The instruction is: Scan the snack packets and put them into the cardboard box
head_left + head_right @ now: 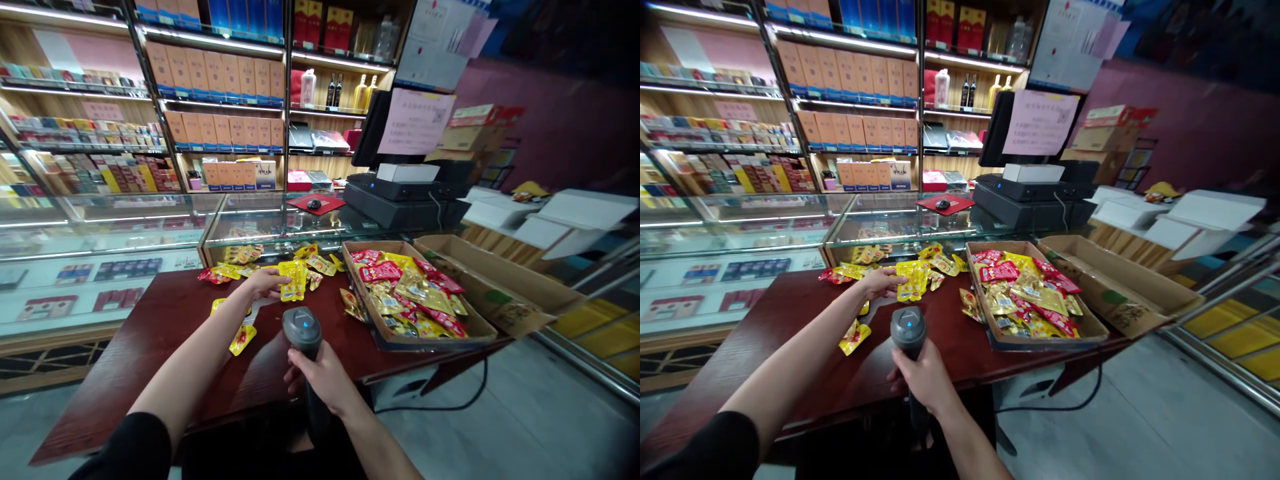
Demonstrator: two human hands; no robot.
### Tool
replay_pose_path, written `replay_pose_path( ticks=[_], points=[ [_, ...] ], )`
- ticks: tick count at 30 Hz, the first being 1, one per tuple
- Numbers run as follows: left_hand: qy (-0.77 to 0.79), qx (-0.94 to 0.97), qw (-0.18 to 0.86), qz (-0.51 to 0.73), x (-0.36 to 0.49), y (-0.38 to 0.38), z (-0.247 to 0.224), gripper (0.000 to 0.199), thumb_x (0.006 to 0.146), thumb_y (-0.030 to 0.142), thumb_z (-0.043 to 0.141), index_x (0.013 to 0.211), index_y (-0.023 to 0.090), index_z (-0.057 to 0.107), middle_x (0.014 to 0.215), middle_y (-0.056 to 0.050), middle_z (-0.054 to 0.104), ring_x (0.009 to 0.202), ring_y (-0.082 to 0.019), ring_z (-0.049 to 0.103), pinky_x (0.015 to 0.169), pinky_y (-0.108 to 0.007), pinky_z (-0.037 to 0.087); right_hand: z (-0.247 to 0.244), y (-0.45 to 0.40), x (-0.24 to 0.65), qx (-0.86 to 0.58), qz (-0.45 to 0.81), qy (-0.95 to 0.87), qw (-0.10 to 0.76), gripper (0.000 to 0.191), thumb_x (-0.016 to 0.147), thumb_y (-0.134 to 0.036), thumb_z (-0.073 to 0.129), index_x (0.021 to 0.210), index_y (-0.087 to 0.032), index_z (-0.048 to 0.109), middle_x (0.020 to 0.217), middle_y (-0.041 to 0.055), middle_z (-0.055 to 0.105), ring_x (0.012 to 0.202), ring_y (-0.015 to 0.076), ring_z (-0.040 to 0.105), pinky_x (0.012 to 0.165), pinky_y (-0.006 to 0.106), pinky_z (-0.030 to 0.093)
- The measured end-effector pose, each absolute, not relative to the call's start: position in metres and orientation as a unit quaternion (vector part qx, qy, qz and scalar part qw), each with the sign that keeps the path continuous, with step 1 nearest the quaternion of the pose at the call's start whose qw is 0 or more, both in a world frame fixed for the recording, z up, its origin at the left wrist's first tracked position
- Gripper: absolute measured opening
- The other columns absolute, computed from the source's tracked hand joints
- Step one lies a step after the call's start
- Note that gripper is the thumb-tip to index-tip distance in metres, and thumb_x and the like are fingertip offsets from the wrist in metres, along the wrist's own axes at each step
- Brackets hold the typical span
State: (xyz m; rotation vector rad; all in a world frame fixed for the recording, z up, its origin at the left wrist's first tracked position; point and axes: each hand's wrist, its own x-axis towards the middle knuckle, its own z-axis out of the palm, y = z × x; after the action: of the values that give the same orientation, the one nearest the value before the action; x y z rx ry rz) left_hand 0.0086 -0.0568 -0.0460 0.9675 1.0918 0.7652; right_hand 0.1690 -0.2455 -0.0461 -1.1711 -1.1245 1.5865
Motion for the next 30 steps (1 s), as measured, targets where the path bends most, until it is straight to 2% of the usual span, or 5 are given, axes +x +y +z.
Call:
replay_pose_path(
  ticks=[7, 14, 21, 27, 30],
  points=[
    [0.488, 0.429, 0.68, 0.34, 0.01, -0.053, -0.045, 0.053, 0.044, 0.026, 0.088, 0.089, 0.015, 0.062, 0.082, -0.007, 0.071, 0.065, -0.019, 0.068, 0.058, -0.031, 0.058, -0.044, -0.247, 0.175, -0.485, 0.597, -0.485, 0.417, 0.029, 0.075, -0.043, 0.059, 0.077, -0.017, 0.047, 0.044, -0.0043, 0.053, 0.034, 0.0109, 0.049, 0.036, 0.021, 0.041],
    [0.482, 0.432, 0.684, 0.337, 0.008, -0.053, -0.045, 0.053, 0.046, 0.027, 0.088, 0.091, 0.014, 0.062, 0.084, -0.008, 0.071, 0.068, -0.02, 0.069, 0.063, -0.033, 0.058, -0.04, -0.248, 0.175, -0.497, 0.588, -0.485, 0.415, 0.03, 0.074, -0.045, 0.059, 0.077, -0.017, 0.048, 0.044, -0.0044, 0.053, 0.034, 0.0113, 0.049, 0.036, 0.021, 0.04],
    [0.485, 0.428, 0.684, 0.336, 0.008, -0.056, -0.043, 0.051, 0.046, 0.024, 0.088, 0.089, 0.014, 0.063, 0.083, -0.008, 0.072, 0.067, -0.02, 0.069, 0.061, -0.032, 0.058, -0.038, -0.25, 0.173, -0.493, 0.586, -0.491, 0.416, 0.03, 0.074, -0.045, 0.059, 0.075, -0.017, 0.047, 0.043, -0.0043, 0.052, 0.035, 0.0112, 0.049, 0.036, 0.021, 0.039],
    [0.483, 0.45, 0.675, 0.328, 0.007, -0.054, -0.045, 0.05, 0.051, 0.022, 0.086, 0.096, 0.013, 0.065, 0.083, -0.012, 0.072, 0.07, -0.023, 0.07, 0.061, -0.032, 0.057, -0.037, -0.25, 0.173, -0.488, 0.59, -0.486, 0.421, 0.031, 0.074, -0.046, 0.059, 0.074, -0.018, 0.046, 0.043, -0.0046, 0.052, 0.034, 0.0109, 0.049, 0.036, 0.021, 0.039],
    [0.486, 0.442, 0.676, 0.332, 0.007, -0.054, -0.045, 0.05, 0.05, 0.022, 0.086, 0.094, 0.014, 0.064, 0.082, -0.01, 0.072, 0.069, -0.022, 0.069, 0.06, -0.031, 0.057, -0.04, -0.251, 0.173, -0.488, 0.592, -0.483, 0.423, 0.031, 0.075, -0.046, 0.059, 0.075, -0.017, 0.047, 0.043, -0.0048, 0.052, 0.034, 0.0108, 0.048, 0.036, 0.021, 0.039]
  ],
)
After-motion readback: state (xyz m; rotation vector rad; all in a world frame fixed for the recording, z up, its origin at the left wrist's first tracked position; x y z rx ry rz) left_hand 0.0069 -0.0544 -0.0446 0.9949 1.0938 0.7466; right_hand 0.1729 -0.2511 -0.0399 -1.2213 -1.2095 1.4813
